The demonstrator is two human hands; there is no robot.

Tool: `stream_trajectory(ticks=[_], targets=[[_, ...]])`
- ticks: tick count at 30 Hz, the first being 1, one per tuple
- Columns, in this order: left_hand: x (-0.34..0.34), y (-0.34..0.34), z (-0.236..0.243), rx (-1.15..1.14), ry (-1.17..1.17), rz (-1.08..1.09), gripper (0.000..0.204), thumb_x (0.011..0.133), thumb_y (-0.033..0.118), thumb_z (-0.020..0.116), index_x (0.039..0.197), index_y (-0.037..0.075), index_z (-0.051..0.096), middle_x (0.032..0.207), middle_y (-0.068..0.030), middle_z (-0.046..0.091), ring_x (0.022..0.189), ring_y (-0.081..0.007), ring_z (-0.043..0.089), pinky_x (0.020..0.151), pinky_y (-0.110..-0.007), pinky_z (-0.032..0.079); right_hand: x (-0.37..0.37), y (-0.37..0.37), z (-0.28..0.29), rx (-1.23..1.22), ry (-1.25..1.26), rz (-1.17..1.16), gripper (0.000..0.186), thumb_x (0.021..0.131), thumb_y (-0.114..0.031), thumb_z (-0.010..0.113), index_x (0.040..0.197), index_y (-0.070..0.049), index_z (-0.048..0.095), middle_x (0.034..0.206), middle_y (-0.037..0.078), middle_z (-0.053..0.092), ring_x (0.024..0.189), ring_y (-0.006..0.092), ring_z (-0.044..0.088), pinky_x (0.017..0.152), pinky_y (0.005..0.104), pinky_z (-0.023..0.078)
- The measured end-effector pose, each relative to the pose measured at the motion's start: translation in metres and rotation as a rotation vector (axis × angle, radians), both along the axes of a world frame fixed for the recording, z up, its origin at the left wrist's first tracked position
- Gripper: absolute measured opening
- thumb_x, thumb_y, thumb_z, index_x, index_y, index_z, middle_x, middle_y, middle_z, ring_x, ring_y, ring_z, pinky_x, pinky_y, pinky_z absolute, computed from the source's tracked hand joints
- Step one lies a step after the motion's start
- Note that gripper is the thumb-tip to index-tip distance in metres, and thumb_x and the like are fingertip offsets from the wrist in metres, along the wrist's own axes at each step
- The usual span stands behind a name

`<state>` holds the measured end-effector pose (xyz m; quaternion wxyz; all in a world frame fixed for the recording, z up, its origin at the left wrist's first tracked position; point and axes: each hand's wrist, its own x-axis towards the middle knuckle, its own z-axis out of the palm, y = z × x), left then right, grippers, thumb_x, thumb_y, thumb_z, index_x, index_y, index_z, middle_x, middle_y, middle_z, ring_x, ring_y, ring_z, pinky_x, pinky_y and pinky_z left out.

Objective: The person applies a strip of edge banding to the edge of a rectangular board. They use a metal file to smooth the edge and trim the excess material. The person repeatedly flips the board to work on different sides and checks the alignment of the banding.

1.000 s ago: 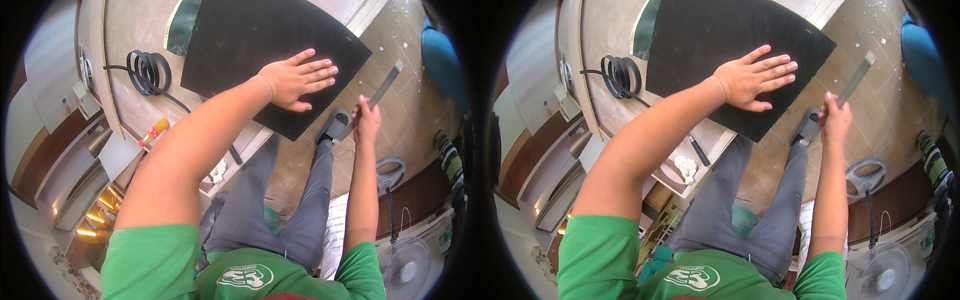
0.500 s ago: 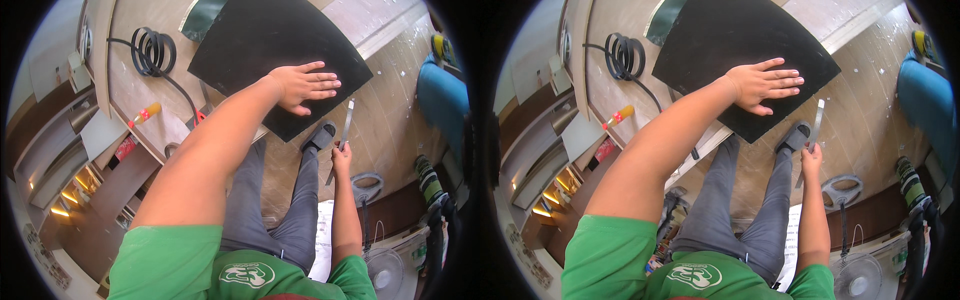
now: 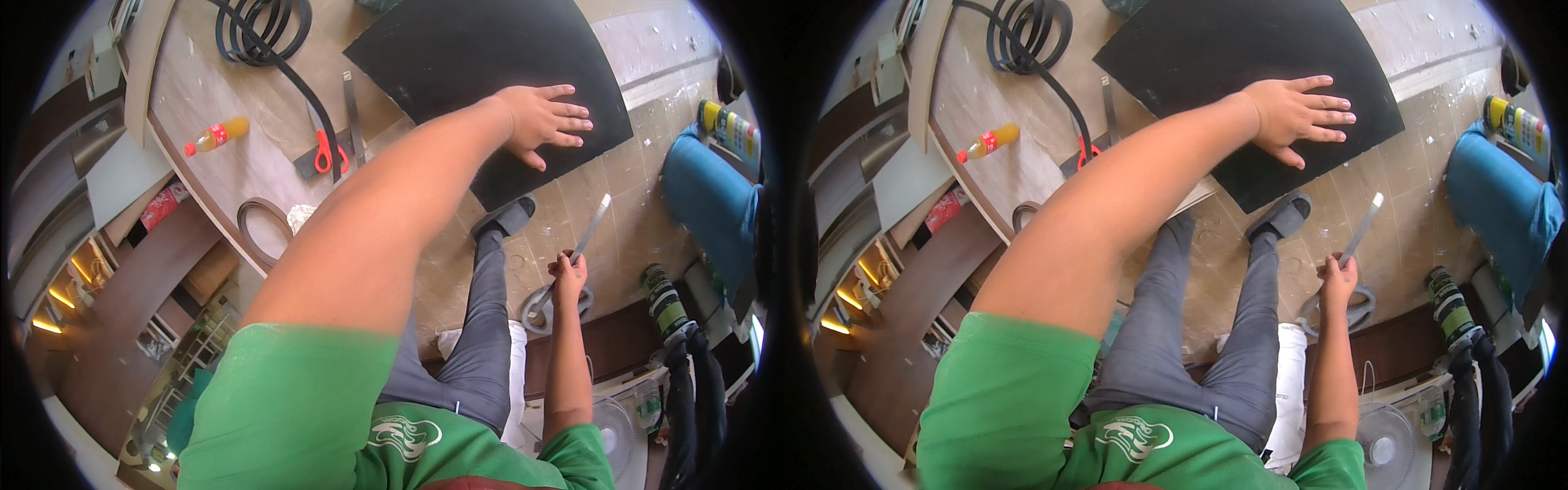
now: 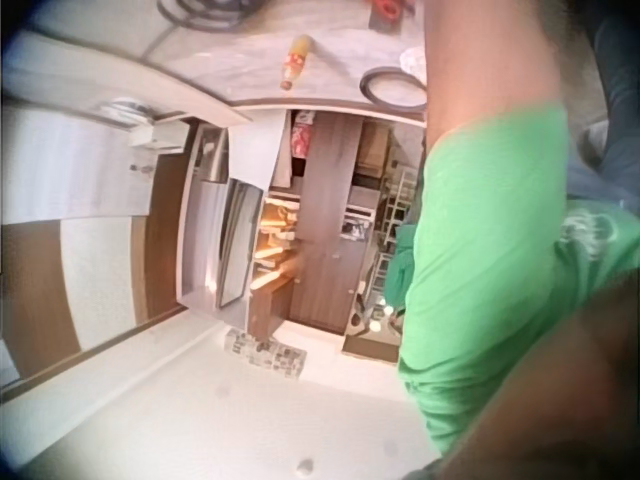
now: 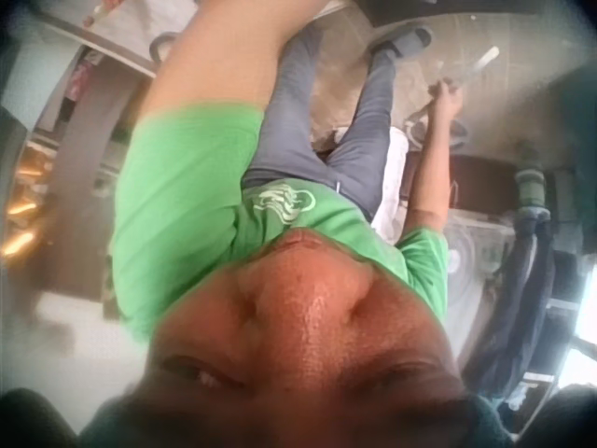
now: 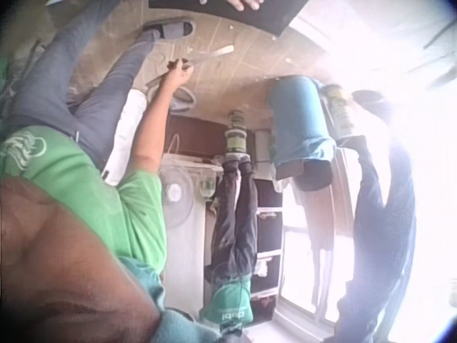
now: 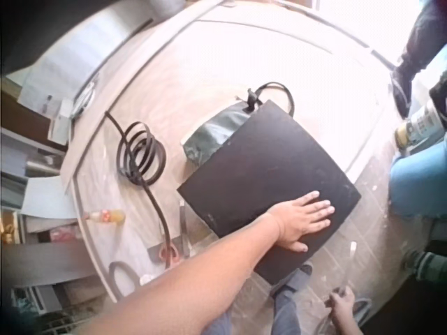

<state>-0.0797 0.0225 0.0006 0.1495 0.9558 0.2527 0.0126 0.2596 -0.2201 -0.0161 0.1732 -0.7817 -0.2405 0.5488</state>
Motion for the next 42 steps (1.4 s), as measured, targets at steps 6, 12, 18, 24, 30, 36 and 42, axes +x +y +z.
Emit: stream_trajectory(ticks=[6,12,18,24,30,36,42], targets=[[0.002,-0.132,0.016,-0.096,-0.027,0.462,0.059,0.091,0.035,0.063,0.146,0.016,0.054,0.161,-0.0166,0.034,0.151,-0.0337,0.027,0.124,-0.052,0.019,-0.048,0.01,0.071,0.282,-0.173,0.128,0.018,0.089,-0.008,0.062,0.105,0.001,0.058,0.077,0.003,0.057,0.065,0.0114,0.056,0.062,0.0252,0.047],[-0.068,-0.377,0.094,-0.916,-0.22,0.574,0.052,0.088,0.031,0.068,0.133,0.006,0.061,0.152,-0.0184,0.046,0.142,-0.0349,0.041,0.119,-0.051,0.031,-0.144,0.007,0.099,0.311,-0.034,0.484,0.027,0.087,-0.001,0.069,0.11,-0.001,0.055,0.083,-0.003,0.046,0.072,0.006,0.042,0.064,0.0207,0.04],[-0.099,-0.487,0.113,-1.18,-0.113,1.105,0.059,0.093,0.046,0.06,0.139,0.009,0.059,0.16,-0.0156,0.038,0.151,-0.0309,0.028,0.123,-0.057,0.016,-0.279,0.006,0.084,0.278,0.111,0.645,0.037,0.086,-0.007,0.072,0.118,-0.001,0.055,0.083,0.001,0.058,0.073,0.0097,0.054,0.067,0.0268,0.047],[-0.097,-0.463,0.116,-1.304,-0.05,1.147,0.06,0.094,0.046,0.059,0.139,0.007,0.058,0.157,-0.0136,0.042,0.151,-0.0287,0.03,0.124,-0.053,0.014,-0.361,0.016,0.066,0.192,0.009,0.812,0.042,0.087,-0.01,0.07,0.124,0.002,0.055,0.098,0.008,0.065,0.087,0.0134,0.06,0.081,0.0295,0.05],[-0.101,-0.484,0.102,-1.268,-0.156,1.228,0.058,0.093,0.045,0.06,0.137,0.007,0.06,0.153,-0.0114,0.048,0.148,-0.0268,0.033,0.123,-0.052,0.016,-0.38,0.029,0.032,0.388,-0.147,0.888,0.049,0.084,-0.01,0.069,0.128,0.001,0.053,0.094,0.014,0.064,0.078,0.0223,0.061,0.076,0.0351,0.051],[-0.105,-0.488,0.097,-1.267,-0.163,1.239,0.056,0.093,0.043,0.06,0.136,0.008,0.061,0.151,-0.0105,0.051,0.147,-0.0261,0.035,0.123,-0.051,0.017,-0.395,0.037,0.02,0.409,-0.152,0.888,0.054,0.083,-0.01,0.068,0.132,0.003,0.052,0.092,0.014,0.065,0.072,0.022,0.06,0.073,0.0339,0.051],[-0.106,-0.49,0.096,-1.294,-0.146,1.228,0.056,0.094,0.043,0.059,0.137,0.008,0.059,0.15,-0.0104,0.051,0.147,-0.0257,0.035,0.124,-0.051,0.017,-0.402,0.038,0.015,0.423,-0.126,0.91,0.059,0.08,-0.006,0.065,0.136,0.003,0.05,0.104,0.016,0.065,0.082,0.0211,0.058,0.081,0.0315,0.049]])
